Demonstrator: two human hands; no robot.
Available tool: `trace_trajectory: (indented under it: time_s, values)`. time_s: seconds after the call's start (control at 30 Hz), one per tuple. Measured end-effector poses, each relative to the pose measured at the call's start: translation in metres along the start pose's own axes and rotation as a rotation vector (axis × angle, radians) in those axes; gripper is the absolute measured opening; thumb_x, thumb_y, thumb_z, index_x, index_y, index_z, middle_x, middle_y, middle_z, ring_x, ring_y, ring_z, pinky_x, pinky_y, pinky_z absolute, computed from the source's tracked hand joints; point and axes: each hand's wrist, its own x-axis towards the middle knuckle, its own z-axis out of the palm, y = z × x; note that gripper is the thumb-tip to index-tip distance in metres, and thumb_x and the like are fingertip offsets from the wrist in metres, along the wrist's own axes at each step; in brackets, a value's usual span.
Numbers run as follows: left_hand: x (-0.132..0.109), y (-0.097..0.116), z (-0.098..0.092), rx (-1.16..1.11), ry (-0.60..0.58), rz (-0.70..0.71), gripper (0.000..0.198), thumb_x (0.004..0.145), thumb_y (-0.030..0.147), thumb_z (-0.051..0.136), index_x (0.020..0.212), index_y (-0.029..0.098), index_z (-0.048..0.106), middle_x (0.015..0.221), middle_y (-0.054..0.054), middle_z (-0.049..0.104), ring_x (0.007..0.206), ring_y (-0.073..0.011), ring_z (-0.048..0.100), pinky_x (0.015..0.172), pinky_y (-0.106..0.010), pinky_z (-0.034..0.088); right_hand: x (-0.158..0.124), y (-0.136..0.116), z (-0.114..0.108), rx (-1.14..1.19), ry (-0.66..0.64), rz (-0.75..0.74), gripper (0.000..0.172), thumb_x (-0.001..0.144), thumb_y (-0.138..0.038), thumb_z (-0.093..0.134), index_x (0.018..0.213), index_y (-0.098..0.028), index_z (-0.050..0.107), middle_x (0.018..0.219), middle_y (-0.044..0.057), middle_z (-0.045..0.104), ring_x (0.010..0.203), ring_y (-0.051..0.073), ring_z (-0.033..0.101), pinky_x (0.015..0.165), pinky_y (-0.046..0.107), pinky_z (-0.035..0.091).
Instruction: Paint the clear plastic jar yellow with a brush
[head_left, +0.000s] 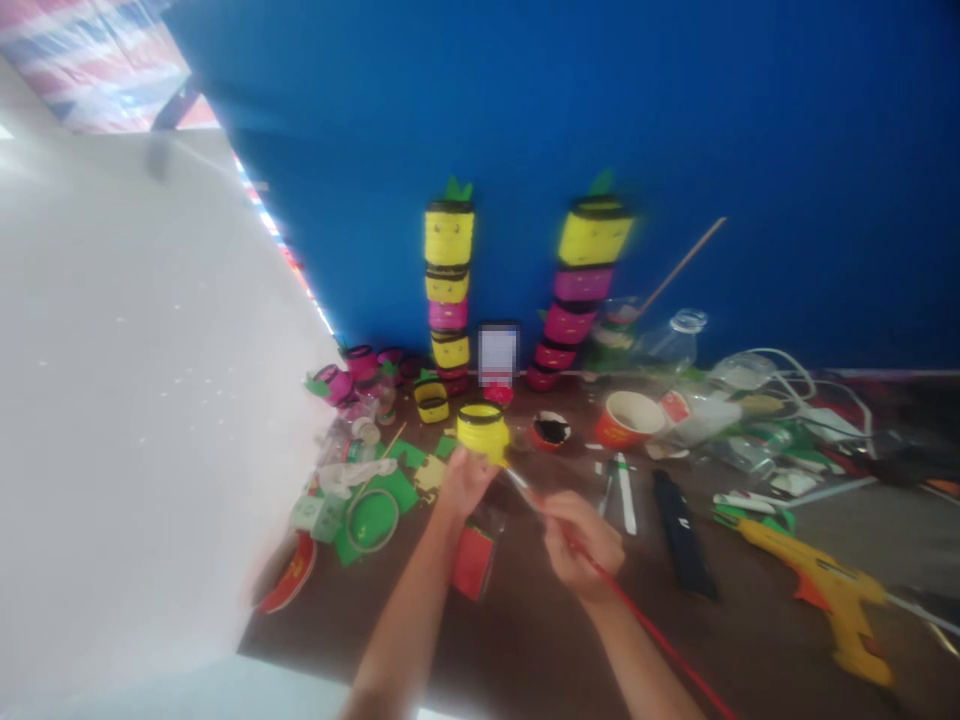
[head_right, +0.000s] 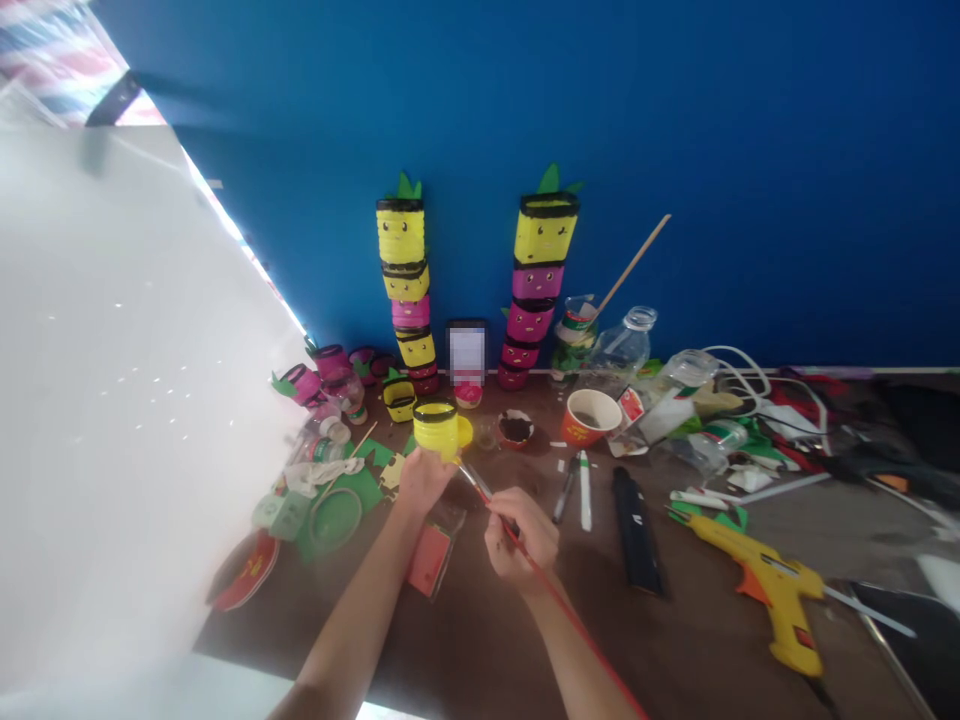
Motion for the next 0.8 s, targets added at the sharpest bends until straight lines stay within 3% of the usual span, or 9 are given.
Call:
trace_trajectory:
  time_s: [0.33, 0.57, 0.8]
  values:
    - [0.0015, -0.0024, -0.0063, -0.011, -0.044, 0.011, 0.027, 0.070, 0.041, 0.060, 0.088, 0.021, 0.065, 0.096, -0.012, 0.068, 0.113, -0.0325, 0.052, 0.094, -0.044, 0.040, -0.0037, 0.0028, 0.0001, -0.026, -0.006, 0.055, 0.015, 0.074, -0.006, 0.053, 0.080, -0.019, 0.059, 0.070, 0.004, 0.062, 0.063, 0.015, 0.063, 0.056, 0.026, 0.052]
    - [0.0007, -0.0003, -0.0028, -0.030, 0.040, -0.013, 0.023, 0.077, 0.036, 0.051, 0.089, 0.021, 0.063, 0.089, -0.007, 0.068, 0.104, -0.0252, 0.058, 0.095, -0.043, 0.039, -0.0034, -0.0002, 0.0010, -0.005, 0.008, 0.029, 0.016, 0.073, -0.005, 0.053, 0.080, -0.019, 0.058, 0.069, 0.004, 0.062, 0.064, 0.015, 0.062, 0.057, 0.026, 0.053]
    - [0.0014, -0.0004, -0.0033, -0.134, 0.035, -0.026, 0.023, 0.078, 0.028, 0.048, 0.092, 0.020, 0.064, 0.084, -0.006, 0.069, 0.096, -0.0212, 0.061, 0.093, -0.041, 0.040, -0.0024, -0.0034, -0.0012, 0.048, -0.005, 0.129, 0.016, 0.076, -0.006, 0.051, 0.081, -0.019, 0.059, 0.071, 0.005, 0.063, 0.065, 0.015, 0.063, 0.057, 0.026, 0.053]
